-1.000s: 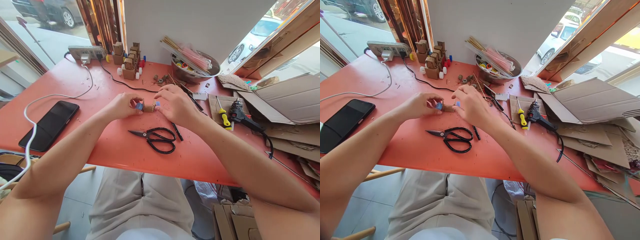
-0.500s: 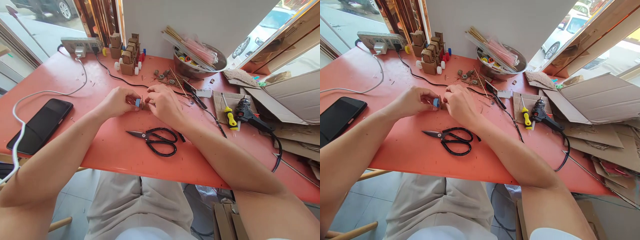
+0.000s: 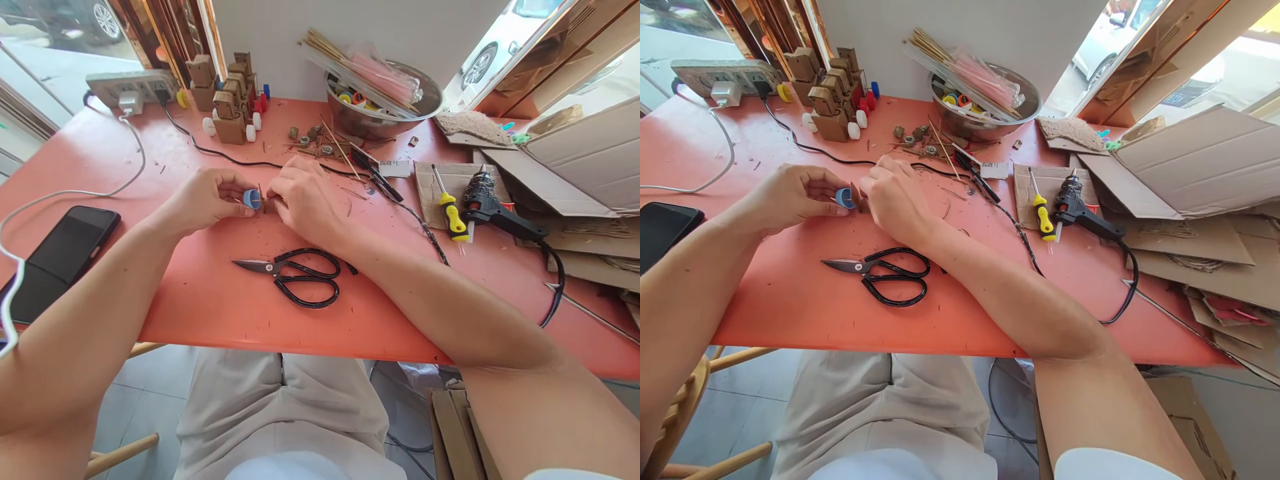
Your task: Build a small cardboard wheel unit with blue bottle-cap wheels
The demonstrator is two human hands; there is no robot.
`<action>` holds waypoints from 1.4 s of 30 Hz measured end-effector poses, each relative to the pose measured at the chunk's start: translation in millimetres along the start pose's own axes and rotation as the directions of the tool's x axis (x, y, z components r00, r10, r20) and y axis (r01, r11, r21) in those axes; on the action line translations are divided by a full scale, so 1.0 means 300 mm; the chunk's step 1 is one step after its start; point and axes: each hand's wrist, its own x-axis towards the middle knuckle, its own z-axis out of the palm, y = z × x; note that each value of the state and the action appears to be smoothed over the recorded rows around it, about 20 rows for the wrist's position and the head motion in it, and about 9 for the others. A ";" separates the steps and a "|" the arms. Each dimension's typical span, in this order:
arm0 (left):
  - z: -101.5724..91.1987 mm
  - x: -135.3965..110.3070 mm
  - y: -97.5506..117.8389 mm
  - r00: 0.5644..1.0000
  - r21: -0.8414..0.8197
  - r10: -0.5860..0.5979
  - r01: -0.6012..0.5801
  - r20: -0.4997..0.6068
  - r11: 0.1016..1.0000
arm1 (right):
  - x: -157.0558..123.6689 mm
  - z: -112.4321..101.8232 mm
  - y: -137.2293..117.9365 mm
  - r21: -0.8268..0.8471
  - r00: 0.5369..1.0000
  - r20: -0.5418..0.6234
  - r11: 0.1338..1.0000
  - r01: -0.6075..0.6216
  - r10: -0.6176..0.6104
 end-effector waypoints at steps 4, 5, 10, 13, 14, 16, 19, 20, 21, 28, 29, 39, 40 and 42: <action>0.001 -0.012 0.015 1.000 -0.075 -0.021 0.021 0.001 0.997 | -0.001 0.004 0.004 -0.014 1.000 -0.013 1.000 0.026 -0.027; 0.000 -0.013 0.017 1.000 -0.079 -0.026 0.027 0.003 0.997 | -0.002 0.004 0.004 -0.021 0.999 -0.012 0.999 0.032 -0.032; -0.007 -0.014 0.022 0.999 -0.066 -0.032 0.031 -0.014 0.997 | -0.007 0.005 0.004 -0.053 0.997 -0.015 0.996 0.068 -0.069; -0.009 -0.014 0.026 0.999 -0.065 -0.028 0.027 -0.021 0.997 | -0.007 0.006 0.000 -0.072 0.998 -0.023 0.995 0.064 -0.066; -0.008 -0.015 0.027 0.999 -0.066 -0.027 0.025 -0.024 0.998 | -0.007 0.005 -0.003 -0.077 0.998 -0.026 0.995 0.061 -0.063; -0.007 -0.016 0.028 0.999 -0.061 -0.027 0.025 -0.027 0.998 | -0.006 0.002 -0.009 -0.088 0.998 -0.026 0.995 0.053 -0.056; -0.003 -0.018 0.029 0.999 -0.051 -0.021 0.019 -0.033 0.999 | -0.006 -0.004 -0.018 -0.100 0.999 -0.009 0.994 0.042 -0.043; -0.001 -0.018 0.030 0.999 -0.049 -0.021 0.019 -0.031 0.999 | -0.006 -0.005 -0.019 -0.101 0.999 -0.006 0.994 0.042 -0.043; 0.000 -0.019 0.031 0.999 -0.049 -0.023 0.022 -0.030 0.999 | -0.008 -0.006 -0.019 -0.098 0.999 -0.008 0.994 0.045 -0.046; 0.000 -0.030 0.042 0.999 0.021 0.011 -0.010 -0.053 1.000 | -0.016 0.004 0.009 -0.032 0.998 -0.058 0.999 0.032 -0.034; -0.002 -0.030 0.040 0.997 0.068 0.032 -0.028 -0.063 0.997 | -0.016 0.004 0.011 -0.021 0.998 -0.053 1.000 0.020 -0.021; -0.012 0.012 -0.032 0.993 0.324 0.097 -0.069 -0.072 0.943 | -0.004 -0.033 0.022 0.070 0.997 0.047 0.996 -0.058 0.054; -0.012 0.013 -0.035 0.993 0.335 0.096 -0.068 -0.066 0.940 | -0.003 -0.042 0.038 0.093 0.998 0.048 0.995 -0.043 0.039; -0.015 0.013 -0.038 0.994 0.352 0.094 -0.068 -0.056 0.934 | -0.002 -0.069 0.078 0.146 0.999 0.046 0.989 -0.019 0.013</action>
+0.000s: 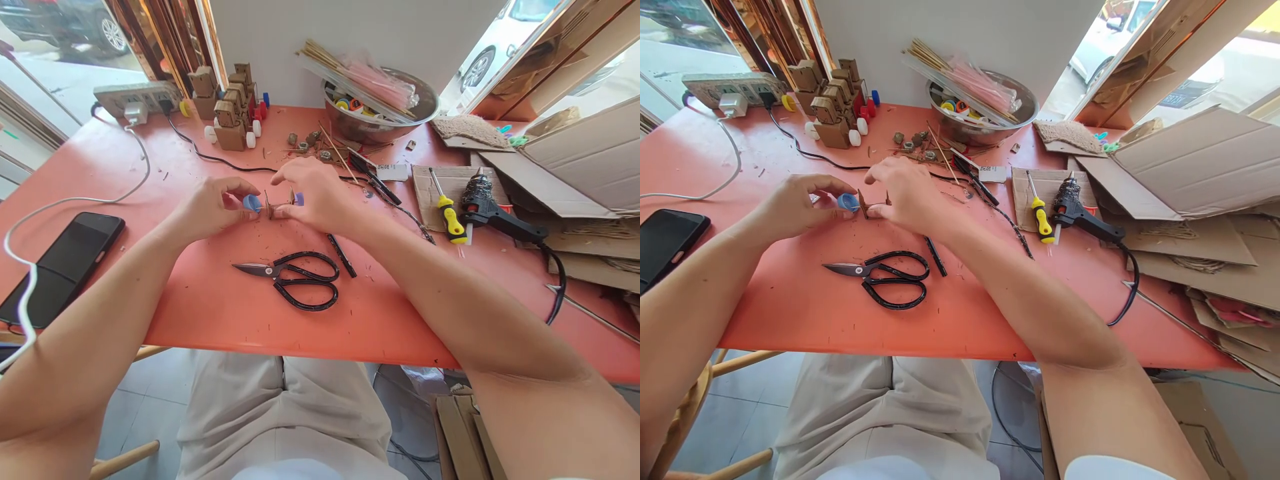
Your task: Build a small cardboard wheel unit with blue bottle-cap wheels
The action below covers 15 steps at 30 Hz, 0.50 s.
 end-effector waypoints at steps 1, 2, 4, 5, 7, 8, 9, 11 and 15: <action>-0.001 0.000 -0.001 1.000 0.006 0.002 -0.002 0.003 1.000 | -0.002 -0.021 0.020 0.026 1.000 0.003 1.000 0.004 -0.004; -0.001 0.000 -0.003 1.000 0.010 0.004 -0.004 0.005 1.000 | -0.004 -0.045 0.039 0.050 1.000 0.009 0.999 -0.002 0.001; -0.001 0.002 -0.006 1.000 0.015 0.011 -0.011 0.008 1.000 | -0.013 -0.093 0.071 0.091 0.998 0.045 0.995 -0.042 0.038; -0.001 0.003 -0.007 1.000 0.016 0.014 -0.014 0.010 1.000 | -0.018 -0.114 0.083 0.108 0.995 0.075 0.992 -0.070 0.062; -0.001 0.005 -0.010 1.000 0.019 0.019 -0.019 0.013 1.000 | -0.026 -0.142 0.100 0.140 0.984 0.143 0.982 -0.125 0.105; -0.002 0.006 -0.011 1.000 0.020 0.023 -0.024 0.015 1.000 | -0.028 -0.148 0.104 0.154 0.979 0.170 0.978 -0.143 0.116; -0.003 0.007 -0.011 0.999 0.020 0.029 -0.029 0.016 0.999 | -0.029 -0.147 0.106 0.166 0.975 0.186 0.974 -0.152 0.120; -0.005 0.008 -0.011 0.999 0.017 0.041 -0.042 0.024 0.999 | -0.026 -0.133 0.105 0.179 0.976 0.189 0.973 -0.145 0.111; -0.006 0.009 -0.011 0.998 -0.003 0.062 -0.062 0.032 0.998 | -0.017 -0.090 0.089 0.168 0.985 0.160 0.982 -0.091 0.064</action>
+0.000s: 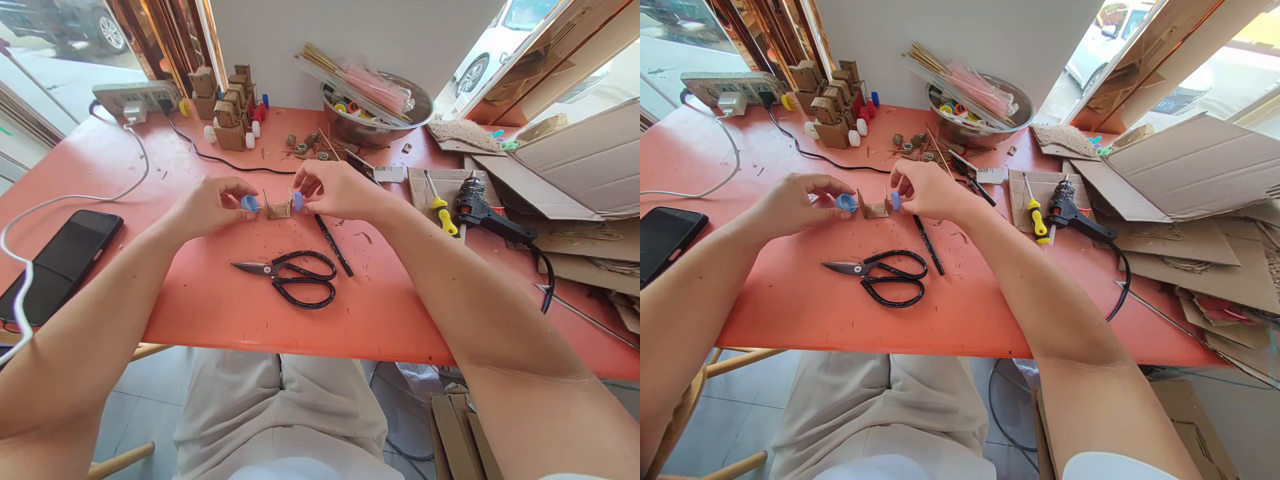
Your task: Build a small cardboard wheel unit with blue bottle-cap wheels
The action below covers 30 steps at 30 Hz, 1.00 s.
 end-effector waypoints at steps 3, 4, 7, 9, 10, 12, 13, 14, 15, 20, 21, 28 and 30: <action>0.001 -0.001 0.001 1.000 -0.025 0.021 -0.021 -0.008 0.999 | 0.003 0.016 -0.009 -0.012 0.999 -0.020 0.999 0.035 -0.035; 0.001 -0.001 0.002 1.000 -0.032 0.026 -0.026 -0.010 0.999 | 0.003 0.018 -0.011 -0.013 0.999 -0.026 0.999 0.040 -0.041; 0.001 -0.001 0.007 0.999 -0.049 0.031 -0.031 -0.013 0.998 | 0.000 0.017 -0.017 -0.012 0.999 -0.030 0.999 0.040 -0.041; 0.000 -0.001 0.010 1.000 -0.053 0.027 -0.027 -0.009 0.998 | 0.000 0.017 -0.020 -0.008 0.999 -0.029 0.999 0.037 -0.037; -0.001 -0.002 0.012 1.000 -0.051 0.022 -0.023 -0.009 0.998 | 0.000 0.018 -0.021 -0.006 0.999 -0.029 0.999 0.035 -0.035; -0.002 -0.004 0.013 1.000 -0.042 0.013 -0.014 -0.012 0.999 | 0.001 0.021 -0.022 -0.003 0.999 -0.031 0.999 0.035 -0.035; -0.003 -0.005 0.013 1.000 -0.035 0.009 -0.010 -0.017 0.999 | 0.002 0.023 -0.022 -0.005 0.999 -0.033 0.999 0.039 -0.039; -0.003 -0.006 0.013 1.000 -0.028 0.006 -0.006 -0.025 1.000 | 0.002 0.025 -0.022 -0.008 0.998 -0.035 0.999 0.044 -0.045; -0.004 -0.007 0.013 1.000 -0.019 0.001 -0.001 -0.031 1.000 | 0.003 0.027 -0.022 -0.014 0.998 -0.035 0.999 0.050 -0.050; -0.009 -0.016 0.020 0.999 0.022 -0.024 0.024 -0.027 0.999 | -0.001 0.028 -0.023 -0.068 0.998 -0.040 0.997 0.040 -0.043; -0.010 -0.018 0.024 0.999 0.026 -0.023 0.023 -0.026 0.999 | -0.001 0.027 -0.025 -0.082 0.998 -0.049 0.996 0.042 -0.046; -0.013 -0.024 0.043 0.999 0.077 -0.051 0.052 -0.015 0.996 | 0.003 0.068 -0.071 -0.197 0.983 -0.086 0.970 0.142 -0.161; -0.013 -0.024 0.041 0.999 0.080 -0.040 0.041 -0.018 0.996 | 0.007 0.095 -0.090 -0.232 0.983 -0.076 0.961 0.147 -0.169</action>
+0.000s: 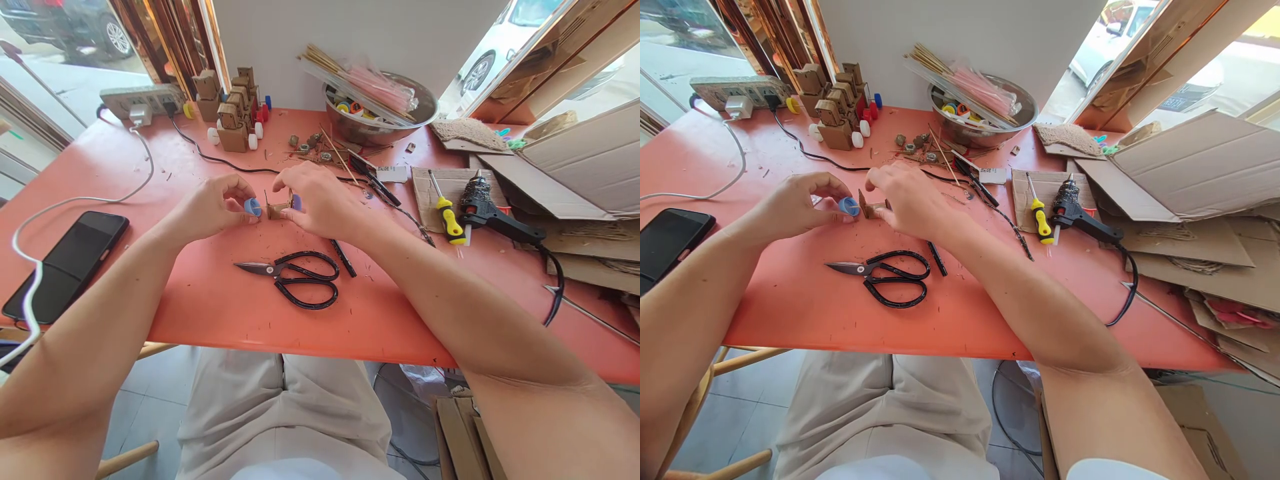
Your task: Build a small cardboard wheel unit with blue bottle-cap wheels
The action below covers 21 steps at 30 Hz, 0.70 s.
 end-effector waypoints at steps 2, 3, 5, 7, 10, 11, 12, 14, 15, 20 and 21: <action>0.000 0.000 -0.003 1.000 -0.016 0.008 -0.008 -0.003 1.000 | 0.006 0.022 -0.021 -0.041 1.000 0.013 0.999 -0.009 0.010; 0.000 0.001 -0.004 1.000 -0.029 0.008 -0.008 -0.001 1.000 | 0.009 0.031 -0.028 -0.060 1.000 0.019 0.998 -0.015 0.016; 0.000 0.001 -0.004 1.000 -0.051 -0.001 0.001 0.001 0.999 | 0.015 0.046 -0.038 -0.088 0.999 0.026 0.996 -0.019 0.022; 0.000 0.001 -0.003 1.000 -0.067 -0.014 0.014 0.004 0.998 | 0.021 0.053 -0.043 -0.097 1.000 0.026 0.995 -0.014 0.017; -0.001 0.000 0.001 1.000 -0.105 -0.013 0.013 0.003 0.994 | 0.024 0.051 -0.048 -0.098 1.000 0.020 0.995 -0.010 0.012; -0.001 0.000 0.001 1.000 -0.127 -0.004 0.004 0.000 0.992 | 0.023 0.049 -0.049 -0.100 1.000 0.016 0.995 -0.010 0.012; -0.002 -0.001 0.002 1.000 -0.152 0.009 -0.010 -0.004 0.988 | 0.021 0.047 -0.051 -0.102 1.000 0.010 0.995 -0.007 0.008; -0.003 -0.003 0.004 0.999 -0.195 0.037 -0.038 -0.012 0.980 | 0.015 0.045 -0.051 -0.098 1.000 -0.017 0.995 0.008 -0.009; -0.003 -0.004 0.006 0.999 -0.212 0.049 -0.050 -0.013 0.976 | 0.012 0.046 -0.050 -0.093 0.999 -0.033 0.995 0.021 -0.024; -0.006 -0.010 0.018 0.997 -0.284 0.079 -0.074 0.006 0.956 | 0.004 0.056 -0.046 -0.082 0.995 -0.073 0.994 0.066 -0.072; -0.006 -0.010 0.019 0.997 -0.289 0.078 -0.072 0.008 0.955 | 0.005 0.057 -0.047 -0.085 0.995 -0.070 0.994 0.065 -0.071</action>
